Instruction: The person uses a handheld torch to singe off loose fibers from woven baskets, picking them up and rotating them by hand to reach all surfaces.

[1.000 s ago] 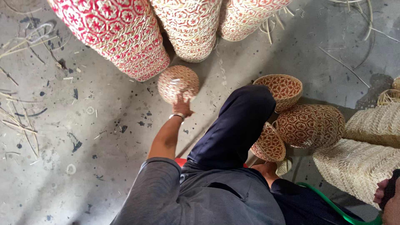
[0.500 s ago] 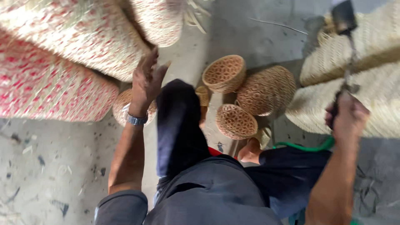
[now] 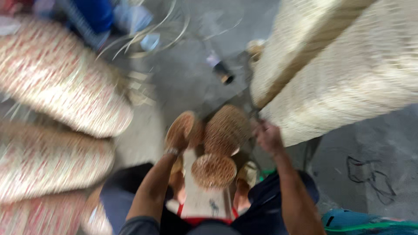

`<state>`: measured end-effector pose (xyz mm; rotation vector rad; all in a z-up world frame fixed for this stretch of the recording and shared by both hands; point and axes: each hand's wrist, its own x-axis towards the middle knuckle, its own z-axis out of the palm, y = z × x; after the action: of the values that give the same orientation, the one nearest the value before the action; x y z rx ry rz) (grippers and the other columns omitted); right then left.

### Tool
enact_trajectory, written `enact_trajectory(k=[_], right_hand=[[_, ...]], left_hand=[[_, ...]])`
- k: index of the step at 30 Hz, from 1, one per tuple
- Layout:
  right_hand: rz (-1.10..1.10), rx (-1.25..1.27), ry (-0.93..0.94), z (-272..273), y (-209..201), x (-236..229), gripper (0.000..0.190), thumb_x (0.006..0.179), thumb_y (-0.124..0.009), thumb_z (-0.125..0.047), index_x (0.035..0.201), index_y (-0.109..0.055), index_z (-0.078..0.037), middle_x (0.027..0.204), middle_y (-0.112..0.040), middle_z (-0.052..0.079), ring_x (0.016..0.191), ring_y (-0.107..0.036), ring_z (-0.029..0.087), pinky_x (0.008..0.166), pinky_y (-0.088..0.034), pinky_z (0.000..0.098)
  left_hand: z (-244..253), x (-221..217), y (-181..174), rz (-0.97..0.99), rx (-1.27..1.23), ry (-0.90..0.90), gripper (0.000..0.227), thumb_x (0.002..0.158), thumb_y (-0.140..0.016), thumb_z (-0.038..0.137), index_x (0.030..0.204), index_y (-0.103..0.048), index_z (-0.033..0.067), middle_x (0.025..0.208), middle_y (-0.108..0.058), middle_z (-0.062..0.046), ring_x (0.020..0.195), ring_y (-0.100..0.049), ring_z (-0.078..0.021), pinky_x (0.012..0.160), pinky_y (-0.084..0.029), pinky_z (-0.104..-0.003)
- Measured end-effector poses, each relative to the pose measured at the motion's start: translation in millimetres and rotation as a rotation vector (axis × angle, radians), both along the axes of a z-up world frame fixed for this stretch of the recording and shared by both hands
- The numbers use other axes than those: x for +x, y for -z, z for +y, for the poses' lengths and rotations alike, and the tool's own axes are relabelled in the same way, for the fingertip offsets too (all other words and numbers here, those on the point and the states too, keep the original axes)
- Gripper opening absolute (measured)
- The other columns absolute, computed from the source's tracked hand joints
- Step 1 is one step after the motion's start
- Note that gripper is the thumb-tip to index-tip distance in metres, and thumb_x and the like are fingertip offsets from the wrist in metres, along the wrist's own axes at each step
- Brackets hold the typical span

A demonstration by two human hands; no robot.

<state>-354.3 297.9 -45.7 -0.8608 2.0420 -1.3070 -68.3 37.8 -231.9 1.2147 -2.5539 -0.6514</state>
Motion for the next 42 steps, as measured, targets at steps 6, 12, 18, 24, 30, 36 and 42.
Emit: enact_trajectory(k=[6, 12, 18, 24, 30, 36, 42], right_hand=[[0.294, 0.013, -0.077, -1, -5, 9, 0.044, 0.101, -0.057, -0.043, 0.109, -0.073, -0.002, 0.068, -0.068, 0.002, 0.053, -0.061, 0.011, 0.051, -0.051, 0.0299], [0.29, 0.01, -0.129, -5, -25, 27, 0.044, 0.101, -0.057, -0.042, 0.124, -0.07, -0.006, 0.061, -0.062, 0.006, 0.049, -0.053, 0.014, 0.046, -0.045, 0.0338], [0.43, 0.05, -0.129, -9, -19, 32, 0.048, 0.101, -0.059, -0.047, 0.122, -0.073, -0.006, 0.057, -0.06, 0.009, 0.047, -0.051, 0.014, 0.047, -0.045, 0.0363], [0.49, -0.237, -0.234, -12, 1, 43, 0.06, 0.108, -0.059, -0.056, 0.119, -0.073, 0.002, 0.088, -0.069, 0.007, 0.068, -0.065, 0.015, 0.059, -0.056, 0.036], [0.429, 0.229, -0.248, -28, 25, 94, 0.063, 0.087, -0.063, -0.068, 0.097, -0.071, -0.007, 0.069, -0.067, 0.005, 0.054, -0.061, 0.02, 0.053, -0.054, 0.0397], [0.543, -0.076, -0.143, -56, 77, 190, 0.064, 0.097, -0.066, -0.063, 0.101, -0.065, 0.001, 0.079, -0.066, 0.019, 0.07, -0.067, 0.035, 0.061, -0.055, 0.0443], [0.342, 0.007, -0.163, -35, 64, 218, 0.086, 0.089, -0.06, -0.071, 0.131, -0.055, 0.004, 0.095, -0.07, 0.028, 0.089, -0.071, 0.042, 0.073, -0.056, 0.0484]], left_hand=[[11, -14, 23, 0.051, 0.09, 0.016, 0.056, 0.082, -0.062, 0.006, 0.138, -0.052, 0.0057, 0.112, -0.065, -0.029, 0.102, -0.063, -0.0464, 0.085, -0.051, -0.056], [26, -21, 24, 0.064, 0.062, 0.004, 0.015, 0.086, -0.066, 0.017, 0.096, -0.066, 0.0058, 0.087, -0.069, -0.022, 0.084, -0.067, -0.0389, 0.074, -0.055, -0.05], [49, 0, -3, 0.168, 0.208, -0.152, 0.014, 0.085, -0.068, 0.021, 0.083, -0.067, 0.0075, 0.077, -0.068, -0.017, 0.068, -0.065, -0.0305, 0.061, -0.052, -0.047], [42, 4, 0, 0.186, 0.065, -0.114, 0.035, 0.088, -0.074, 0.034, 0.072, -0.062, 0.0049, 0.065, -0.063, -0.01, 0.057, -0.055, -0.0213, 0.053, -0.047, -0.041], [87, 20, -17, 0.438, 0.578, -0.575, 0.02, 0.093, -0.071, 0.02, 0.093, -0.065, 0.0005, 0.084, -0.064, -0.015, 0.07, -0.055, -0.0215, 0.059, -0.049, -0.037], [146, 47, -53, 1.204, 1.062, -0.23, 0.028, 0.097, -0.058, 0.013, 0.121, -0.064, -0.0001, 0.111, -0.072, -0.009, 0.093, -0.068, -0.0183, 0.077, -0.058, -0.031], [162, 71, -67, 1.368, 1.351, -0.239, 0.033, 0.097, -0.053, 0.011, 0.127, -0.061, 0.0026, 0.114, -0.073, -0.007, 0.099, -0.07, -0.0197, 0.082, -0.059, -0.033]])
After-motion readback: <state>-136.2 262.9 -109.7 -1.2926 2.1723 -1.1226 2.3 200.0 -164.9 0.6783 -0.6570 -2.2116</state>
